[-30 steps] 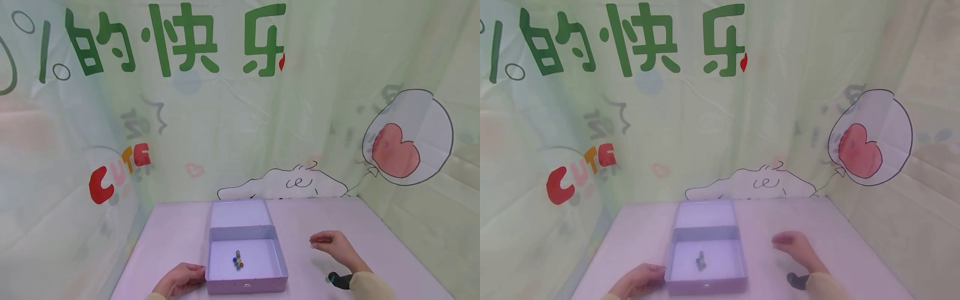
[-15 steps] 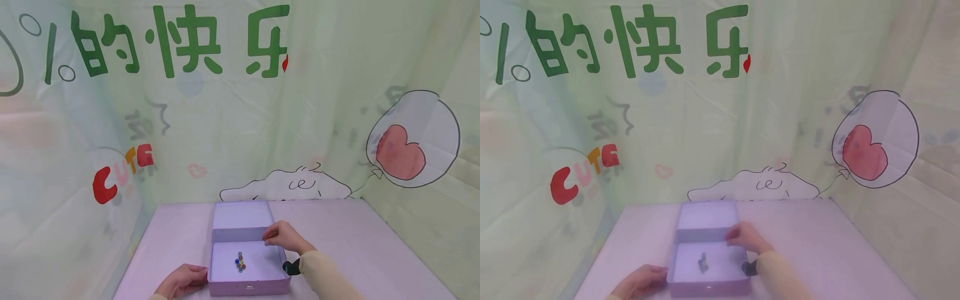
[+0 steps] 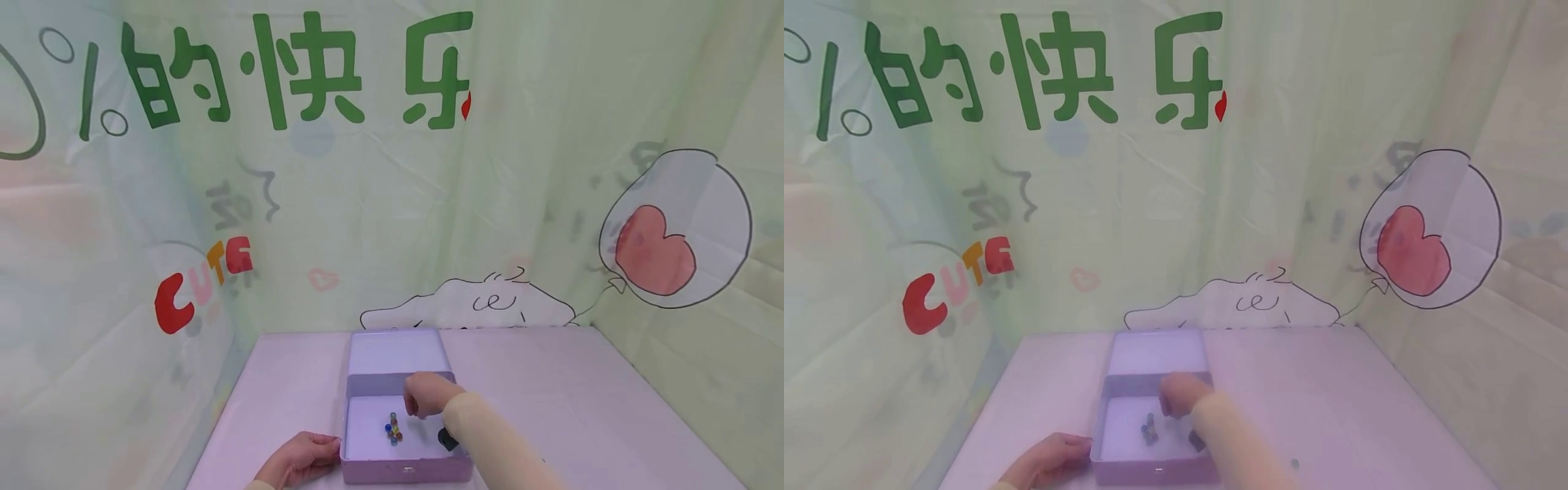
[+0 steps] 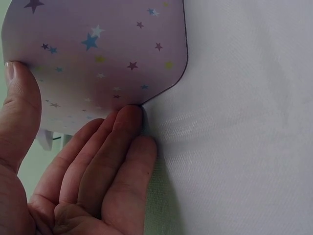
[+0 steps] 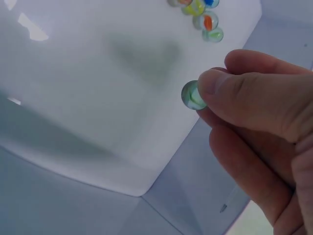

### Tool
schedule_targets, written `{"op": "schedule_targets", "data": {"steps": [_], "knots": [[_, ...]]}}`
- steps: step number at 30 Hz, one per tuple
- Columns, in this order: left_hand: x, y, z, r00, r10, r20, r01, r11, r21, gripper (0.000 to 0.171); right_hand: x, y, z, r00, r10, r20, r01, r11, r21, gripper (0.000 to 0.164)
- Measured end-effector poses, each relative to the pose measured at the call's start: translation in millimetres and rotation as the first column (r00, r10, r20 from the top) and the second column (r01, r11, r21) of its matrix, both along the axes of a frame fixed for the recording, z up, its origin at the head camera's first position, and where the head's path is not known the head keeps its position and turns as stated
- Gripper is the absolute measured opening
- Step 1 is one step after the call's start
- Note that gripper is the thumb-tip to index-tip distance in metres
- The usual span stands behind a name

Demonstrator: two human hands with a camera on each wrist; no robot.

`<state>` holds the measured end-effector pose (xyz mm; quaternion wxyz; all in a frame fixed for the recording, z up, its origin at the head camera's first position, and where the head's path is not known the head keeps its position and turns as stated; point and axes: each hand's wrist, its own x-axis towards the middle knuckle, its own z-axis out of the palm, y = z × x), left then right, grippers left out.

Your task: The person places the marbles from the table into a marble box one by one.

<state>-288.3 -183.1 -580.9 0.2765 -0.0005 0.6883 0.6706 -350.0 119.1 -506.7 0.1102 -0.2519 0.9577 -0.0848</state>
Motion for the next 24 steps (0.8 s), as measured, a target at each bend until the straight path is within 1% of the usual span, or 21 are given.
{"op": "schedule_targets", "data": {"steps": [3,7,10,13,15,17,19,20,22,24], "knots": [[1.4,0.2,-0.7,1.0,-0.003,-0.01,0.003,1.0,0.004,0.034,2.9,-2.8,2.3,1.0,0.01,-0.005,-0.01,1.0,-0.005,0.022],[2.6,0.1,-1.4,1.0,-0.008,-0.02,0.008,1.0,0.012,0.034,5.9,-2.3,6.5,1.0,-0.009,0.005,0.009,1.0,-0.024,0.019],[1.7,-0.2,-1.7,1.0,-0.011,-0.019,0.011,1.0,0.006,0.035,7.5,-0.9,8.9,0.999,-0.03,0.02,0.03,0.999,-0.038,0.018],[0.2,-1.0,-2.4,1.0,-0.009,-0.013,0.009,1.0,-0.003,0.036,8.8,0.7,10.4,0.999,-0.034,0.026,0.036,0.998,-0.048,0.018],[-0.6,-1.2,-3.2,1.0,-0.007,-0.012,0.007,1.0,-0.005,0.036,9.7,3.0,11.3,0.999,-0.033,0.035,0.036,0.997,-0.075,0.017],[-0.5,-1.1,-3.7,1.0,-0.007,-0.013,0.007,1.0,-0.002,0.036,11.0,7.0,13.2,0.998,-0.038,0.058,0.045,0.99,-0.135,0.016],[0.2,-0.7,-3.8,1.0,-0.008,-0.017,0.008,1.0,0.003,0.036,11.1,14.5,13.5,0.997,-0.027,0.077,0.043,0.974,-0.224,0.014],[0.1,-0.8,-4.2,1.0,-0.009,-0.017,0.01,1.0,0.003,0.035,10.7,19.4,13.2,0.996,-0.022,0.087,0.045,0.961,-0.273,0.015],[-0.1,-0.7,-3.9,1.0,-0.009,-0.015,0.009,1.0,0.0,0.035,11.4,31.1,14.6,0.995,-0.023,0.094,0.055,0.932,-0.358,0.014],[-1.0,-0.5,-3.2,1.0,-0.011,-0.011,0.011,1.0,-0.007,0.036,12.3,47.0,16.0,0.996,-0.029,0.081,0.061,0.9,-0.432,0.013]]}}
